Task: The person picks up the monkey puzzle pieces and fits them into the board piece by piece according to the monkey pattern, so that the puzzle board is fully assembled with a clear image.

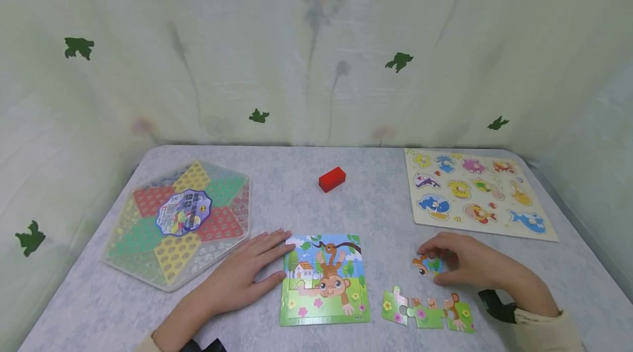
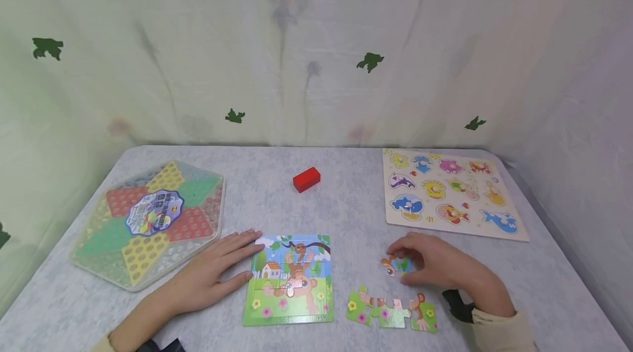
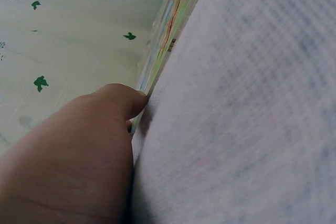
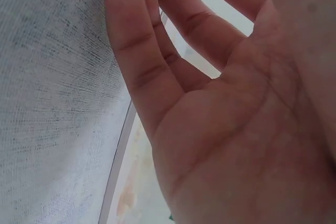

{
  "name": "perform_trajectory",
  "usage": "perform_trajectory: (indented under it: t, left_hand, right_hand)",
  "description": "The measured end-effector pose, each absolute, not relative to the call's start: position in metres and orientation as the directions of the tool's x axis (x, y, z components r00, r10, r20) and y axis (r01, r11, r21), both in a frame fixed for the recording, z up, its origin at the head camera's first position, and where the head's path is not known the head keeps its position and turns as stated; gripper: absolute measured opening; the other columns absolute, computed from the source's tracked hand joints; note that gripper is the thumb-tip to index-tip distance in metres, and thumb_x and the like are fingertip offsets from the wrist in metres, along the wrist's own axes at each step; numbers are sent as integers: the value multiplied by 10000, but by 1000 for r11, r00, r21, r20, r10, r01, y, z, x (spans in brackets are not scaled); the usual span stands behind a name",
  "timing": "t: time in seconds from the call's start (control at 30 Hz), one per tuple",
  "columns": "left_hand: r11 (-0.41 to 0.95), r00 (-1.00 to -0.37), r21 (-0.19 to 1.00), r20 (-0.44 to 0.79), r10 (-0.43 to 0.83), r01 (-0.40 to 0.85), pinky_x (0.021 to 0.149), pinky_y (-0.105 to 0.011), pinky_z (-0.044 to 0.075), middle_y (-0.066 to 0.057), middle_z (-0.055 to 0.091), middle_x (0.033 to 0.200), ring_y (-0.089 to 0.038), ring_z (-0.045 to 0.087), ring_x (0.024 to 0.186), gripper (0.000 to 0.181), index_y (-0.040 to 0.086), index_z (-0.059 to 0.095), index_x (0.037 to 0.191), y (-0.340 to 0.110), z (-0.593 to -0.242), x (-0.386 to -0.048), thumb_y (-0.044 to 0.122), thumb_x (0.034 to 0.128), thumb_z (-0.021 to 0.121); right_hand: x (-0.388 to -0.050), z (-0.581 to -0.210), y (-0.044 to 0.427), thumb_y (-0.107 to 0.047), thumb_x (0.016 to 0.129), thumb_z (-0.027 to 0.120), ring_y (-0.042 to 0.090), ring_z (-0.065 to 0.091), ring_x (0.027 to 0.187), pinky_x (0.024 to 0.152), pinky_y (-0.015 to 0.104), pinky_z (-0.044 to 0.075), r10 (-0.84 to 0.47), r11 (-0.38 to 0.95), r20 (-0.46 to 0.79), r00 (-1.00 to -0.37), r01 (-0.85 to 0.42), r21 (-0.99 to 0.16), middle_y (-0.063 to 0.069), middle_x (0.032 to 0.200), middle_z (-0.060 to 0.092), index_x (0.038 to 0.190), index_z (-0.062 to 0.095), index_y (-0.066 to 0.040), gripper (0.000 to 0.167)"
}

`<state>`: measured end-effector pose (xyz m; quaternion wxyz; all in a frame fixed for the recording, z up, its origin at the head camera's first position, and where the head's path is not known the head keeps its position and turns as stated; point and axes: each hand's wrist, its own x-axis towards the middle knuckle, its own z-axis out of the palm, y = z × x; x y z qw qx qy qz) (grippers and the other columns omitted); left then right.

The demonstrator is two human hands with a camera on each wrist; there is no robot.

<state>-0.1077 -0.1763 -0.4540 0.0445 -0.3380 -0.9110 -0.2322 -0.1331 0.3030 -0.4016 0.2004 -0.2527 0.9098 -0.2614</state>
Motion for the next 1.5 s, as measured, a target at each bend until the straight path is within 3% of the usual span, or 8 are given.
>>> perform_trajectory:
  t: [0.37, 0.6, 0.87, 1.07, 1.27, 1.4, 1.5]
  left_hand:
    - [668, -769, 388, 236, 594, 635, 1224, -477, 322, 41, 446, 1617, -213, 414, 1498, 530, 265, 557, 1498, -176, -453, -107, 398, 998, 673]
    - [667, -770, 392, 232, 595, 633, 1232, -465, 308, 49, 443, 1618, -197, 404, 1504, 534, 274, 555, 1499, -177, -454, -107, 404, 995, 676]
    - [670, -773, 394, 226, 593, 629, 1231, -461, 310, 55, 439, 1620, -190, 400, 1506, 533, 279, 554, 1500, -177, -454, -107, 417, 998, 670]
    - [673, -775, 394, 221, 592, 626, 1232, -466, 315, 57, 436, 1621, -187, 397, 1508, 536, 282, 551, 1503, -177, -453, -107, 421, 999, 668]
    - [675, -773, 384, 225, 593, 630, 1231, -470, 318, 60, 435, 1621, -187, 400, 1506, 536, 286, 548, 1504, -177, -454, -108, 425, 1000, 666]
    - [676, -773, 380, 229, 592, 631, 1226, -483, 326, 60, 438, 1619, -191, 405, 1503, 537, 289, 549, 1503, -177, -454, -107, 423, 998, 670]
    - [676, -772, 380, 230, 592, 632, 1228, -483, 324, 60, 437, 1620, -190, 402, 1504, 538, 291, 546, 1506, -177, -454, -107, 427, 1000, 665]
  right_hand:
    - [-134, -404, 297, -247, 816, 862, 13, 506, 859, 691, 206, 486, -549, 756, -218, -807, -369, -541, -127, 1041, 612, 1197, 687, -216, 420]
    - [-133, -405, 292, -249, 845, 843, 12, 511, 878, 702, 205, 485, -554, 748, -163, -816, -403, -527, -134, 1123, 638, 1209, 683, -227, 398]
    - [-133, -407, 285, -237, 865, 825, 18, 543, 960, 799, 255, 524, -594, 724, -91, -799, -482, -493, -144, 1189, 655, 1218, 679, -242, 383]
    - [-132, -410, 282, -148, 871, 803, 15, 579, 961, 829, 289, 559, -622, 699, -24, -783, -541, -467, -153, 1134, 668, 1195, 689, -217, 350]
    - [-132, -404, 288, -333, 859, 849, 78, 603, 1080, 922, 334, 563, -579, 753, -124, -806, -470, -460, -145, 1204, 656, 1231, 692, -240, 415]
    - [-133, -403, 289, -451, 847, 839, 30, 565, 1019, 854, 277, 548, -579, 753, -178, -796, -437, -492, -172, 1163, 640, 1220, 703, -283, 431]
    - [-133, -404, 288, -455, 864, 822, 2, 547, 953, 804, 250, 536, -592, 734, -179, -786, -435, -521, -183, 1118, 644, 1198, 715, -294, 387]
